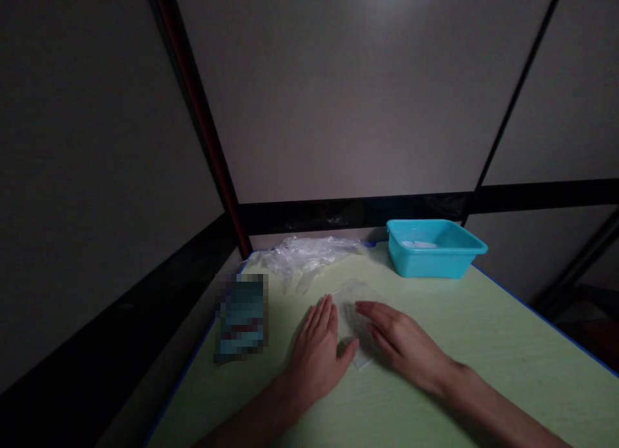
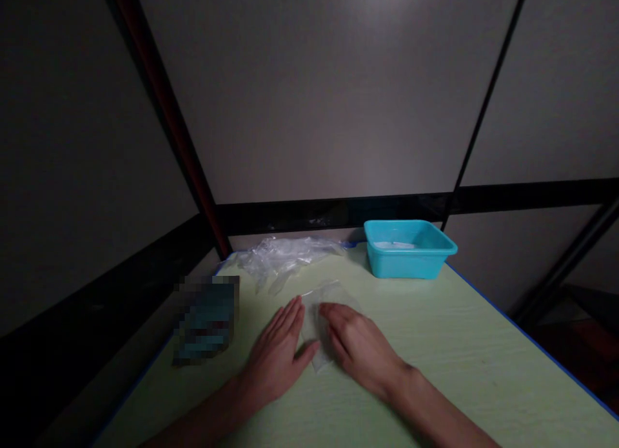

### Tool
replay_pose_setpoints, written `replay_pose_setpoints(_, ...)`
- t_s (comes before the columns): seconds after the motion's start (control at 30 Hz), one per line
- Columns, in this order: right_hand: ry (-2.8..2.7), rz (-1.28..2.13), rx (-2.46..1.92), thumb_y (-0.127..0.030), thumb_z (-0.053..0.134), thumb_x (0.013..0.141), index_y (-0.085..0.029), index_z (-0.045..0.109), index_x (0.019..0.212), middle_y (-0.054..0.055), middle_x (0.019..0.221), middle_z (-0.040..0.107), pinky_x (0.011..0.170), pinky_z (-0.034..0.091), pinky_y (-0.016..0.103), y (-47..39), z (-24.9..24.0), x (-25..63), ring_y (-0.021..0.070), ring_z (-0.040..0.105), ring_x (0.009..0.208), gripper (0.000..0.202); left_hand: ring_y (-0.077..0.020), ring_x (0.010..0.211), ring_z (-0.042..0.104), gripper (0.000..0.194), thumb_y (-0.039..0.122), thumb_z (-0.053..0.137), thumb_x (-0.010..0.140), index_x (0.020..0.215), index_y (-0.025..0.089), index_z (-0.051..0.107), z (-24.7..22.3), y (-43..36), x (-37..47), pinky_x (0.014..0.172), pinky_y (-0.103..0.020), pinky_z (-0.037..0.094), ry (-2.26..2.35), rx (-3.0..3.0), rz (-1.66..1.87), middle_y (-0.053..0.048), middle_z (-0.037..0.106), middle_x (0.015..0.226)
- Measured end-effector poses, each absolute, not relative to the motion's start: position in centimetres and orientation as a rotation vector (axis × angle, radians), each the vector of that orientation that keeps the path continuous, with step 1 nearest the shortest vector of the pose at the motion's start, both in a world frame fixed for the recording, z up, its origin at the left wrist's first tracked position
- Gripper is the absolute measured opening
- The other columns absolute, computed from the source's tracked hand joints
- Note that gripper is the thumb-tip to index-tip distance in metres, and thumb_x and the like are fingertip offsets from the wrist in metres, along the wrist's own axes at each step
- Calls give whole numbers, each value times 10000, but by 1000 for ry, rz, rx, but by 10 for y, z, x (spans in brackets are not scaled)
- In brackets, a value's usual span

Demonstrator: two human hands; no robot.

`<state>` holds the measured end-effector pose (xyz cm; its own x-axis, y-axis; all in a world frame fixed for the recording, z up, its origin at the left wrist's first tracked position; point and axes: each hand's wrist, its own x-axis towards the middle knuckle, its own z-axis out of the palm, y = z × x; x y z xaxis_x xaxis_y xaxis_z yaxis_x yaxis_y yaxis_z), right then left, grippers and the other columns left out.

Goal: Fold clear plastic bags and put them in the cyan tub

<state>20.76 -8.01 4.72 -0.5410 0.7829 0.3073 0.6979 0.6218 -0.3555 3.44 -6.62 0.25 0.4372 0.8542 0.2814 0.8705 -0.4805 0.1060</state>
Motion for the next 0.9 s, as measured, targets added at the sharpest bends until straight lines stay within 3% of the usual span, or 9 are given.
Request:
replay_pose_setpoints(0.13, -2453, 213, -1166, -132, 308, 819, -55, 411, 1232, 129, 1273, 435, 982, 325, 301, -40, 30, 195, 176, 390, 1173, 432, -289, 1260, 192, 730, 494, 436, 757, 1265, -9, 294, 2, -72, 40, 1012, -431, 248, -1595, -2629, -415, -220, 249, 1348)
replay_pose_setpoints(0.53, -2720, 136, -1174, -351, 257, 885, -129, 231, 1337, 86, 1386, 224, 1024, 204, 405, -30, 11, 191, 203, 174, 1271, 504, -321, 1264, 154, 790, 592, 365, 752, 1272, -1, 307, 3, -73, 41, 1017, -486, 176, -1586, -2647, -288, -218, 237, 1355)
replay_pose_setpoints(0.73, -2640, 49, -1347, -431, 210, 886, -147, 217, 1341, 71, 1383, 222, 1019, 195, 424, -12, 5, 219, 210, 165, 1272, 536, -337, 1258, 165, 798, 609, 341, 754, 1257, -10, 334, 7, -74, 40, 1011, -497, 169, -1592, -2650, -219, -232, 224, 1353)
replay_pose_setpoints(0.9, -2565, 21, -1528, -452, 183, 884, -129, 227, 1336, 78, 1385, 218, 1014, 179, 451, -3, 2, 236, 224, 169, 1270, 557, -309, 1263, 182, 800, 593, 435, 710, 1261, 23, 334, 9, -72, 39, 1014, -465, 193, -1653, -2665, -292, -200, 228, 1366)
